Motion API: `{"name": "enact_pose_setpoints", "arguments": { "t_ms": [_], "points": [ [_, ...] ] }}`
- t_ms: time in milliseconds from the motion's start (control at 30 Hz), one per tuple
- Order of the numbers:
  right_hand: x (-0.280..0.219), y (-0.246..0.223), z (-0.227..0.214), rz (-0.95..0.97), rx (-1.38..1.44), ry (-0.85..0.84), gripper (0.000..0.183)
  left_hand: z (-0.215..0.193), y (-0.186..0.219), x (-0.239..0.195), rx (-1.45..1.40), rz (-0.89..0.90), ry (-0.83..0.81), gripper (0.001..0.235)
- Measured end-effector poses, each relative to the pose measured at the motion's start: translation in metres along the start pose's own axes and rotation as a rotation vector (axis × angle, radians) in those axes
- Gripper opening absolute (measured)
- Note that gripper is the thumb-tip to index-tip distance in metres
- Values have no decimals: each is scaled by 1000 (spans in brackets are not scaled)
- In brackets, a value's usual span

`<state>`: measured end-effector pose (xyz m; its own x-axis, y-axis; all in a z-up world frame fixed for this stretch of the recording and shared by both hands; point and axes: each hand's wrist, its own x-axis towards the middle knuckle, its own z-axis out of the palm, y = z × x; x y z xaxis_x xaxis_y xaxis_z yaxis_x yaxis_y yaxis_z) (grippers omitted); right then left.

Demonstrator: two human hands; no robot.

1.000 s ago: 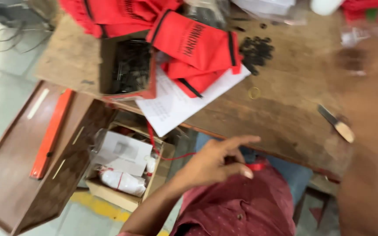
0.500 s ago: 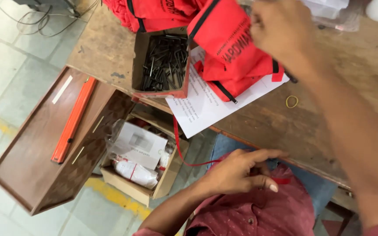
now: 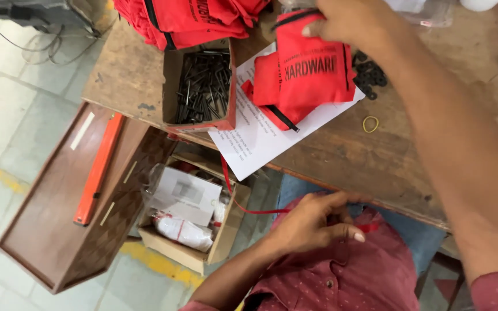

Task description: Insert instruction sheets and red ribbons into red hardware pouches.

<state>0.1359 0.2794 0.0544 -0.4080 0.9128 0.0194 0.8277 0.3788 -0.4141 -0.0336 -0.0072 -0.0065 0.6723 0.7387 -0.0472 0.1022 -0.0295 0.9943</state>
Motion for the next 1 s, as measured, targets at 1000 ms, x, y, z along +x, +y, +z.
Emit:
{"name": "enact_pose_setpoints", "arguments": {
  "t_ms": [1000],
  "points": [
    [-391, -39, 119, 367, 1648, 621, 16, 83, -15, 37, -695, 5, 132, 58]
  ]
}}
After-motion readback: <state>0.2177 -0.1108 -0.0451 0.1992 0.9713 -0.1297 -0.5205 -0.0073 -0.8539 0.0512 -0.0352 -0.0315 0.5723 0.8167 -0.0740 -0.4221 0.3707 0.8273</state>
